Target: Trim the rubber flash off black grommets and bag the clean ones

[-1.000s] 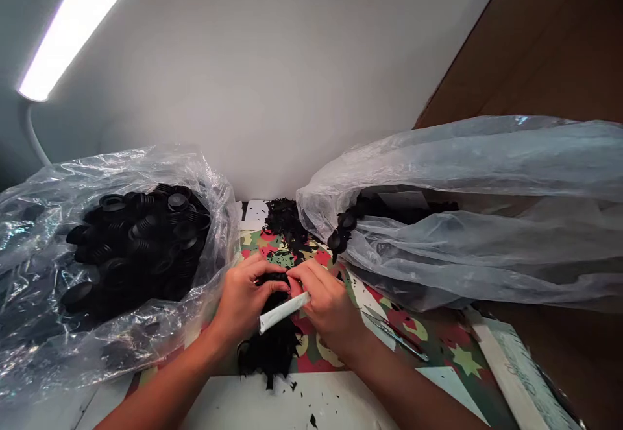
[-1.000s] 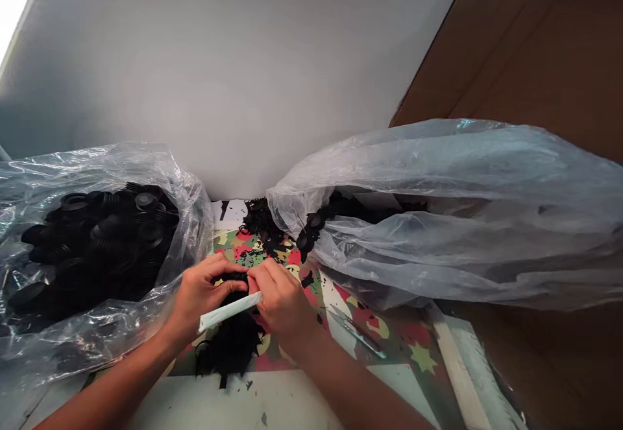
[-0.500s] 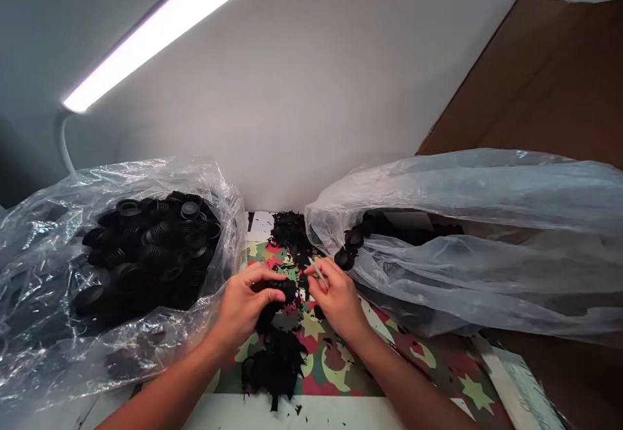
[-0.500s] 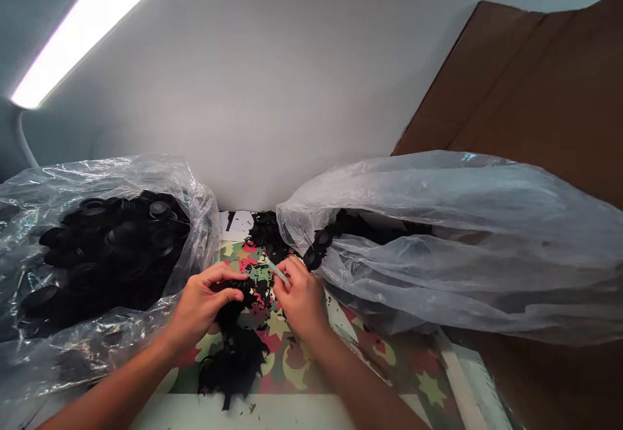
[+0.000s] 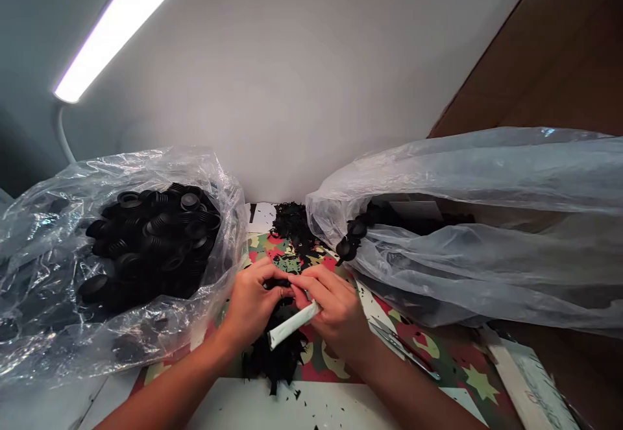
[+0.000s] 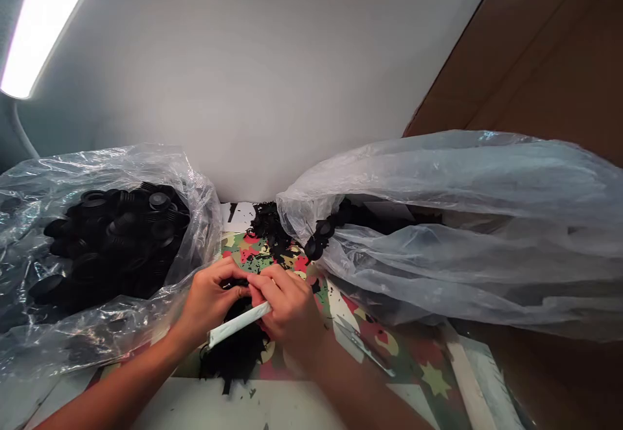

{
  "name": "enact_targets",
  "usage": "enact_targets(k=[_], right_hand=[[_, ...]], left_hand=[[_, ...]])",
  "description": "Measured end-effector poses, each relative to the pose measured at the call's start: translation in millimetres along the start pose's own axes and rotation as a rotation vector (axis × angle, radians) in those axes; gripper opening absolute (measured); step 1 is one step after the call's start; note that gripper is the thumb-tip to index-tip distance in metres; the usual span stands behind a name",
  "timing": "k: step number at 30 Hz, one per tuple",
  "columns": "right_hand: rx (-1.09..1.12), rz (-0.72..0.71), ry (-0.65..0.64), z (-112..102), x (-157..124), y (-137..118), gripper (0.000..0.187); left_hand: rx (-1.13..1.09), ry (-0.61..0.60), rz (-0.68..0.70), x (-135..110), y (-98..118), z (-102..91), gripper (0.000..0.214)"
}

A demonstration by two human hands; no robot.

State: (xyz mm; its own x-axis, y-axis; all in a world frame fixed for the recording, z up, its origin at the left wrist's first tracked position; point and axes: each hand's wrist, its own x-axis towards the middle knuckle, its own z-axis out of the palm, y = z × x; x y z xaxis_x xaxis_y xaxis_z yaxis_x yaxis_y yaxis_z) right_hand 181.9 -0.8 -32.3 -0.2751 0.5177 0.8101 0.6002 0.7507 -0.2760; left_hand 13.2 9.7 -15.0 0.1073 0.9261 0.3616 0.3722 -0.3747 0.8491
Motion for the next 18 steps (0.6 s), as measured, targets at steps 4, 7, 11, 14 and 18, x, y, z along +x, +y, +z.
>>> enact_targets(k=[4,7,11,14,18], right_hand=[[-0.006,-0.003,-0.024,-0.4,2.0,-4.7,0.021],[0.009,0.081,-0.051,-0.7,4.2,-6.3,0.022],[0.072,0.276,0.006,-5.0,8.2,7.2,0.017],[0.127,0.446,0.066,-9.8,10.3,18.8,0.014],[0.248,0.454,0.036,-11.9,9.4,14.7,0.016]], left_hand=[[0.035,0.013,0.008,1.5,0.6,1.3,0.02],[0.048,0.007,0.029,1.6,2.1,1.7,0.017],[0.017,-0.03,0.046,0.4,3.4,0.7,0.009],[-0.04,-0.033,0.019,0.4,2.7,0.4,0.016],[-0.059,-0.024,-0.064,2.0,2.6,0.0,0.023]])
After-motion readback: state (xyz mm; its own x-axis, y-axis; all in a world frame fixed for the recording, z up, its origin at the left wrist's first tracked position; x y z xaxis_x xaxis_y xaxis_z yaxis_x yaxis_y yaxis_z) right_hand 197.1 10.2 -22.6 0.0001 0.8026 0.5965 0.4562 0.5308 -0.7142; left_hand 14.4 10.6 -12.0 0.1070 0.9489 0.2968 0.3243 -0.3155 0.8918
